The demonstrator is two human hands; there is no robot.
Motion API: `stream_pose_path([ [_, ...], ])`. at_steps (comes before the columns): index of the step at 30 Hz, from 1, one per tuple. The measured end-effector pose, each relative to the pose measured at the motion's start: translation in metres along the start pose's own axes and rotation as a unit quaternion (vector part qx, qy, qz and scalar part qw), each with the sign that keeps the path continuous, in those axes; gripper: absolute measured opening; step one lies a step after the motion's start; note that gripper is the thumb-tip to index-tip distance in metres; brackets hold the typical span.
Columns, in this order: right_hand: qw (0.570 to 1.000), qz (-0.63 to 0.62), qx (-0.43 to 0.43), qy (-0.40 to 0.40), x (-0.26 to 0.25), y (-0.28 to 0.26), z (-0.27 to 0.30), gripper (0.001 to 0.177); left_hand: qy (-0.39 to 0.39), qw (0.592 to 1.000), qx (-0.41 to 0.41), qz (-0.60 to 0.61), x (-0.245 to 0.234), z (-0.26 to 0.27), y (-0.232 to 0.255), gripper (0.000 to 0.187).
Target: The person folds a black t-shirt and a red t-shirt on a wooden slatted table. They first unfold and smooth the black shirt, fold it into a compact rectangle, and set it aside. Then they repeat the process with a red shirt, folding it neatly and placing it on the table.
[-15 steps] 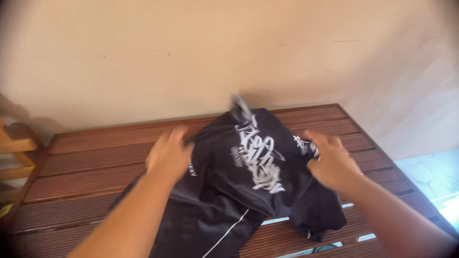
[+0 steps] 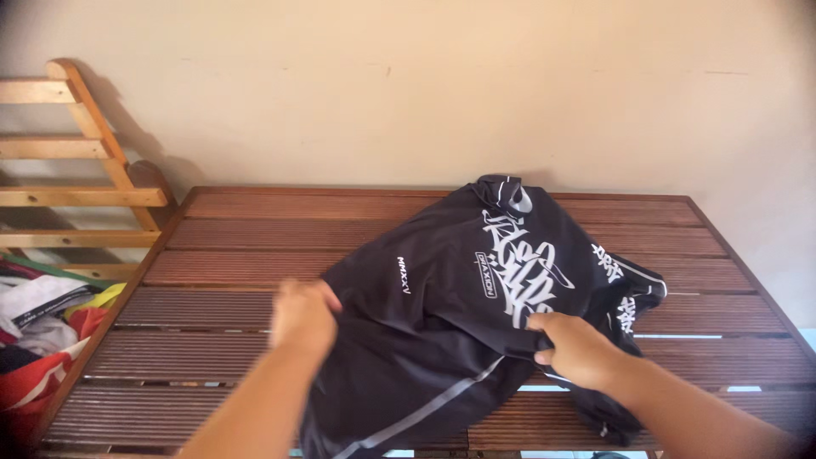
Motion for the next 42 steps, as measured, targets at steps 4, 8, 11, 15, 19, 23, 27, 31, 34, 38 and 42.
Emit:
stream_pose_path([
  [4, 0.971, -0.002, 0.072, -0.226, -0.005, 0.002, 0.014, 0.056, 0.074, 0.995, -0.007, -0.063, -0.063, -0.018, -0.041, 0.025],
  [8, 0.908, -0.126, 0.128, -0.379, -0.012, -0.022, 0.018, 0.049, 0.03, 0.972, -0.075, -0.219, -0.076, -0.041, -0.062, 0.038],
  [11, 0.999, -0.001, 0.01, -0.04, -0.038, -0.035, -0.018, 0.04, 0.018, 0.97, -0.104, -0.217, -0.047, -0.046, -0.049, 0.056],
  [15, 0.987, 0.118, 0.011, 0.107, -0.036, -0.016, -0.027, 0.064, -0.096, 0.968, -0.147, -0.18, 0.014, -0.03, -0.022, 0.078],
  [19, 0.994, 0.045, 0.061, 0.073, -0.016, 0.009, -0.026, 0.047, -0.045, 0.99, 0.085, -0.108, 0.025, -0.012, 0.016, 0.041],
  [23, 0.988, 0.042, 0.138, -0.053, -0.02, 0.042, -0.033, 0.025, -0.164, 0.952, 0.146, -0.213, 0.005, -0.001, 0.037, 0.031],
  [27, 0.936, 0.061, 0.207, -0.277, -0.039, 0.065, -0.031, 0.017, -0.288, 0.889, 0.081, -0.348, -0.038, -0.016, 0.022, 0.038],
  [31, 0.982, 0.037, 0.177, 0.054, -0.074, 0.054, -0.053, 0.034, -0.143, 0.95, 0.007, -0.277, -0.051, -0.047, 0.036, 0.043],
  [34, 0.962, -0.107, 0.119, 0.223, -0.072, 0.024, -0.071, 0.074, -0.135, 0.959, 0.077, -0.236, -0.011, -0.048, 0.067, 0.053],
  [38, 0.987, 0.003, 0.121, 0.103, -0.038, -0.013, -0.084, 0.108, -0.113, 0.952, 0.245, -0.143, 0.053, -0.036, 0.125, 0.094],
  [42, 0.995, -0.082, 0.027, 0.041, -0.023, -0.032, -0.074, 0.052, -0.182, 0.933, 0.286, -0.118, 0.087, -0.03, 0.162, 0.092],
])
Point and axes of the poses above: each hand's wrist, its own z-axis away from the middle knuckle, its own x-axis out of the palm, y = z × x, the point moved 4 cm from there along -z, towards the middle knuckle, and after that the axes turned 5 degrees about -z, right-handed, at the moved point
